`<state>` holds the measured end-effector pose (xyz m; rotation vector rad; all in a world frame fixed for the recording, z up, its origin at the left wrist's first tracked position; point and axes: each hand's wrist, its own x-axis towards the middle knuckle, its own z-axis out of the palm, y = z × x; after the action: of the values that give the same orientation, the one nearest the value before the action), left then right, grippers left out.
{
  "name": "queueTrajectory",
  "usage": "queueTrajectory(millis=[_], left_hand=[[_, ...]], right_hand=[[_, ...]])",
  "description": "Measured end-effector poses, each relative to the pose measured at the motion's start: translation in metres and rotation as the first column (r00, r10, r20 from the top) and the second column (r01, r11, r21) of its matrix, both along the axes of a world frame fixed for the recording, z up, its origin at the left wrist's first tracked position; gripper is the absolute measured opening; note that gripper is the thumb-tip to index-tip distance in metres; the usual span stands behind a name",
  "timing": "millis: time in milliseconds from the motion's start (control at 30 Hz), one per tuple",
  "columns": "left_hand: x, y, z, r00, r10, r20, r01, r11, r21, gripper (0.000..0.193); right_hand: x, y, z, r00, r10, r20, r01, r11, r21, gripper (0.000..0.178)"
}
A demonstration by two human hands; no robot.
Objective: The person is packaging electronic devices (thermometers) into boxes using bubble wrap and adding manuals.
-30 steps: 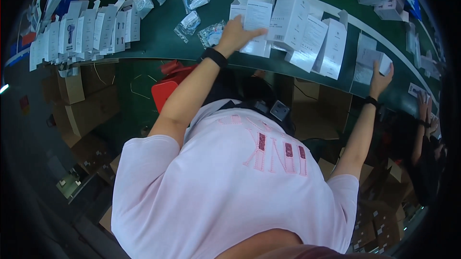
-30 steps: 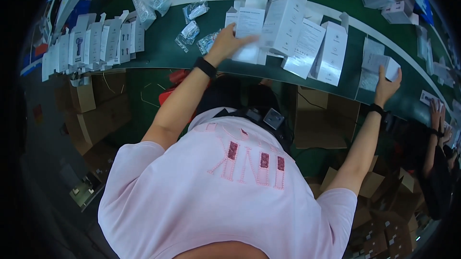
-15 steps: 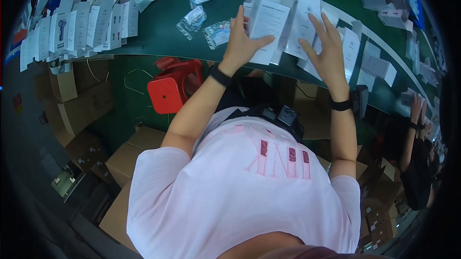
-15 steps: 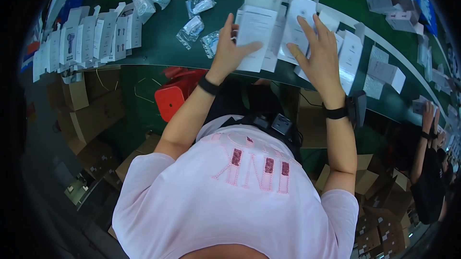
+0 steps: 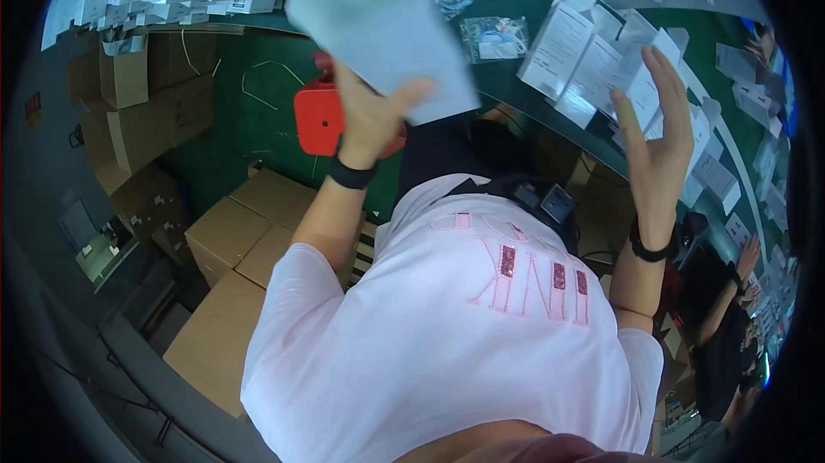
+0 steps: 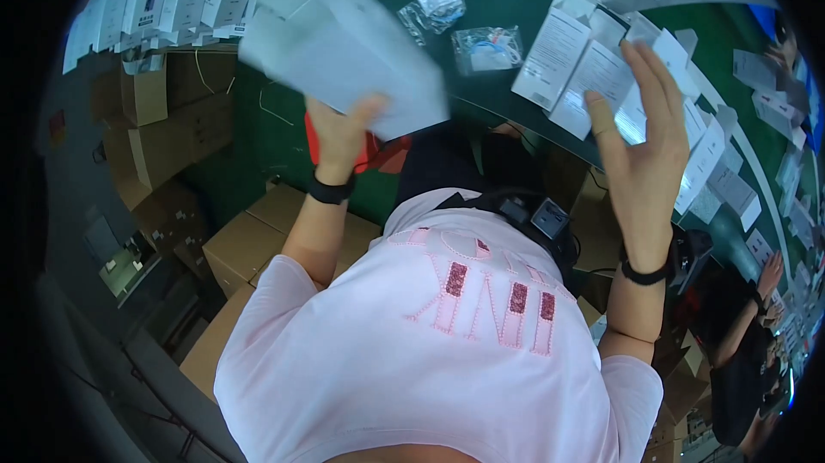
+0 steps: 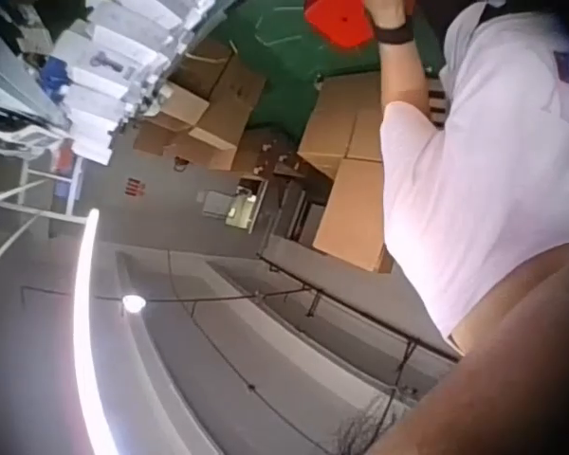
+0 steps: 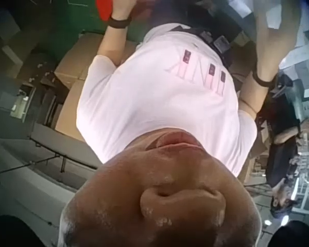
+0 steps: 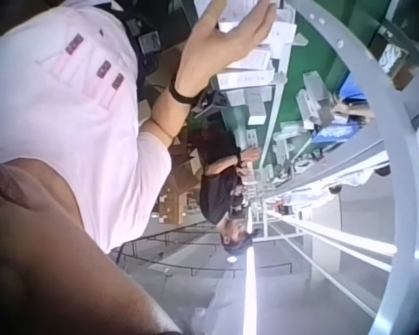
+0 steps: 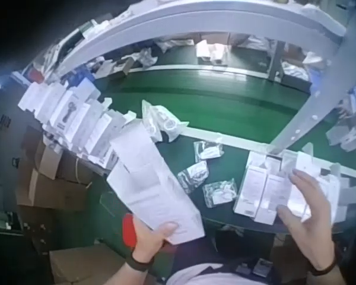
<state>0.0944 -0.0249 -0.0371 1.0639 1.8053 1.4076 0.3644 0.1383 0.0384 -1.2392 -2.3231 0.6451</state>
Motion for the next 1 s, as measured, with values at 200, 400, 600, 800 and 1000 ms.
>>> queueTrajectory(millis=[200,400,600,800,1000], left_hand=[[-0.115,-0.043,-0.046,0.739,0.192,0.646,-0.076,0.976,-0.204,0.050],[-0.160,-0.036,-0.086,0.870,0.014,0.492,0.099,0.974,-0.202,0.062],[-0.196,-0.043,-0.061,0.892,-0.156,0.425,0.260,0.945,-0.199,0.064],[-0.218,-0.044,-0.060,0.854,-0.082,0.514,0.221,0.951,-0.215,0.067],[-0.218,-0.017,-0.088,0.938,-0.155,0.309,0.253,0.917,-0.307,0.077]], right_hand=[[-0.112,-0.018,-0.028,0.997,0.026,-0.077,-0.071,0.744,-0.665,0.063],[-0.256,0.020,-0.047,0.979,-0.135,-0.152,0.064,0.915,-0.398,0.075],[-0.373,0.131,-0.148,0.945,-0.306,-0.115,0.291,0.948,-0.127,0.073],[-0.444,0.184,-0.210,0.995,-0.055,0.084,0.066,0.988,-0.137,0.069],[-0.390,0.174,-0.204,0.990,-0.140,-0.032,0.120,0.930,-0.347,0.050]])
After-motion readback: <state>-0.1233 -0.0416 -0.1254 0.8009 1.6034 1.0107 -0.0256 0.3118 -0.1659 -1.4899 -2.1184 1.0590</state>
